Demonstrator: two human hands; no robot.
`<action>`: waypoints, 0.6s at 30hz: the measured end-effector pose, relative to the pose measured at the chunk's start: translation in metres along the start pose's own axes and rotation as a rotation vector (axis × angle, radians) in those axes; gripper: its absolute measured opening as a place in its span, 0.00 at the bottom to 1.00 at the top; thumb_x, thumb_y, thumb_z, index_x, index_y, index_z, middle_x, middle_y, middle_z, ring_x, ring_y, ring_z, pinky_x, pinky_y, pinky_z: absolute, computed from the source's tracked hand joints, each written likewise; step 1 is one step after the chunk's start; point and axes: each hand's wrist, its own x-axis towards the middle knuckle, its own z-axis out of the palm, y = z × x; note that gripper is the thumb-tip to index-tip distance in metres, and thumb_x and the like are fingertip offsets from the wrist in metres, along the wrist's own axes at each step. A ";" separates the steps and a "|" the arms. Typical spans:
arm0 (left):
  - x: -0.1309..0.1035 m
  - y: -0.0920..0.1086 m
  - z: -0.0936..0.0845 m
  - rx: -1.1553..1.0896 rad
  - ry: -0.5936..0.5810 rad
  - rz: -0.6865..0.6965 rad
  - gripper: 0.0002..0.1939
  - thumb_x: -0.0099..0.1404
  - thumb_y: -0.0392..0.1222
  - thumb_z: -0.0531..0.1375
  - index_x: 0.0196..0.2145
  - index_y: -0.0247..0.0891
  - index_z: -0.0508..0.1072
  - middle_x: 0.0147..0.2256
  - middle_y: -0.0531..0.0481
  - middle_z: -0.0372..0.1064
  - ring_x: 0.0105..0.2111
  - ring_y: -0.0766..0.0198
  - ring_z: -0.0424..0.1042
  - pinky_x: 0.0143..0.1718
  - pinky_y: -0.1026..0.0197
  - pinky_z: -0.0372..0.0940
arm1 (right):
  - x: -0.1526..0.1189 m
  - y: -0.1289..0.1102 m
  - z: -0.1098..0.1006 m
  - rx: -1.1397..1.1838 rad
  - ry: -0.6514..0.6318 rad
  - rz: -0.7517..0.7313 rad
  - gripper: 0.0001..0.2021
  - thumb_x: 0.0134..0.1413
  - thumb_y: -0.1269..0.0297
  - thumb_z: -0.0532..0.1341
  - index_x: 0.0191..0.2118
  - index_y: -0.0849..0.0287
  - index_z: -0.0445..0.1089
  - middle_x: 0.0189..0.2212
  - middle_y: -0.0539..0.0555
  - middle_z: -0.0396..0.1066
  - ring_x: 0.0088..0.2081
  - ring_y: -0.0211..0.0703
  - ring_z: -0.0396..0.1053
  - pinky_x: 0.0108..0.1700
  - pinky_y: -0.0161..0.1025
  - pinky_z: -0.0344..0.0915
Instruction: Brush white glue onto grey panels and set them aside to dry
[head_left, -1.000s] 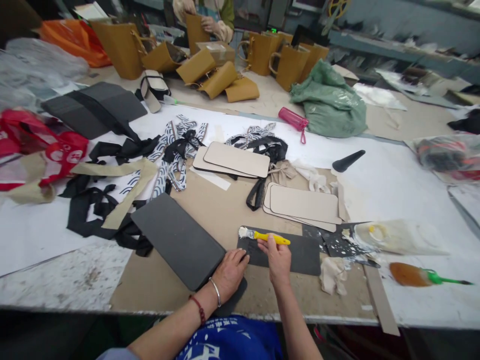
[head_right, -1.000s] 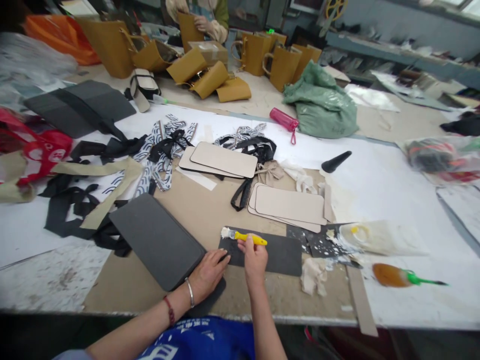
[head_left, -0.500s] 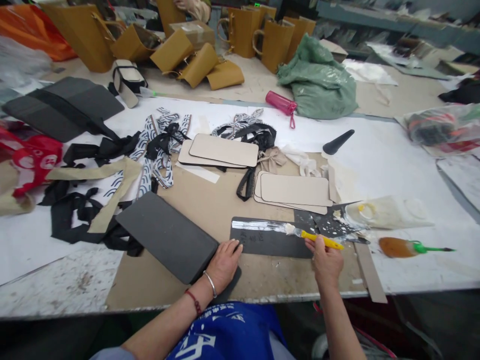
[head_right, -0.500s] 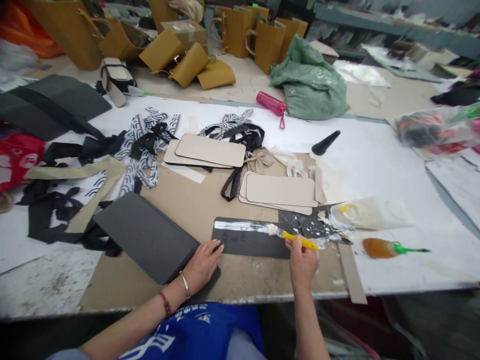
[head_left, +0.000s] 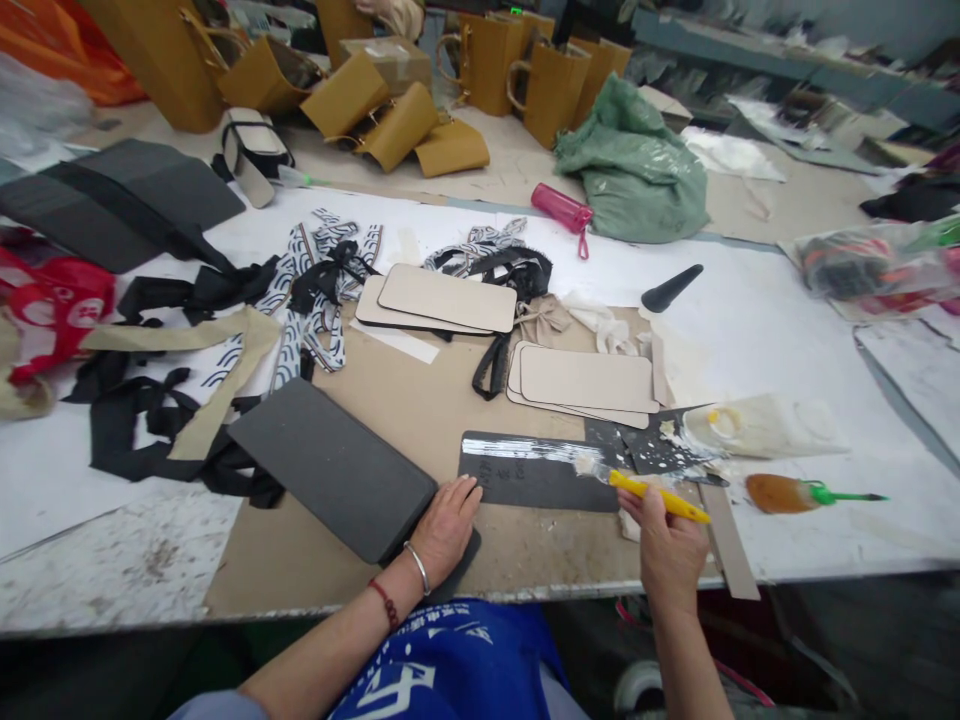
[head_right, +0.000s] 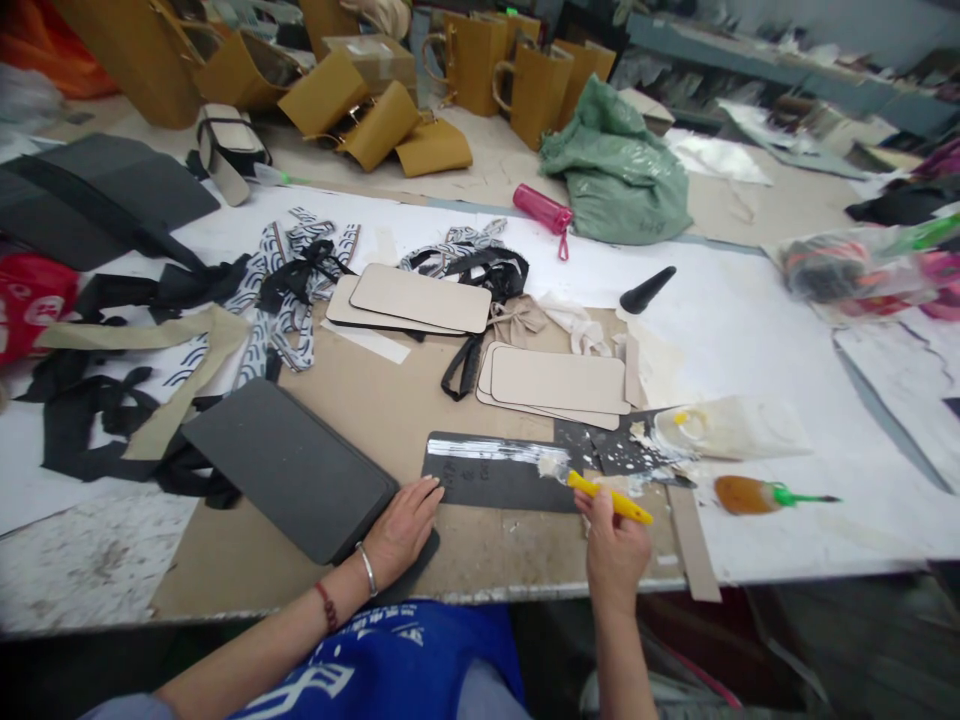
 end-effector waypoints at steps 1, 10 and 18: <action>-0.001 -0.001 0.000 -0.007 0.004 0.006 0.19 0.60 0.30 0.50 0.49 0.31 0.63 0.50 0.36 0.62 0.53 0.53 0.60 0.52 0.47 0.61 | -0.004 0.001 0.003 0.078 -0.005 0.057 0.17 0.42 0.53 0.62 0.30 0.65 0.68 0.22 0.54 0.72 0.26 0.44 0.72 0.33 0.41 0.71; -0.004 -0.004 -0.001 -0.008 -0.009 0.025 0.18 0.60 0.33 0.52 0.49 0.33 0.64 0.52 0.38 0.61 0.54 0.53 0.60 0.53 0.48 0.61 | 0.019 0.049 -0.017 0.600 -0.018 0.486 0.08 0.38 0.60 0.60 0.28 0.57 0.68 0.23 0.48 0.72 0.33 0.42 0.72 0.38 0.43 0.70; -0.006 -0.002 0.002 0.085 0.031 0.055 0.18 0.60 0.33 0.51 0.49 0.32 0.64 0.52 0.38 0.61 0.54 0.53 0.59 0.51 0.49 0.63 | 0.045 0.045 -0.091 0.523 0.181 0.330 0.06 0.39 0.61 0.58 0.25 0.57 0.67 0.22 0.52 0.71 0.35 0.51 0.70 0.37 0.58 0.67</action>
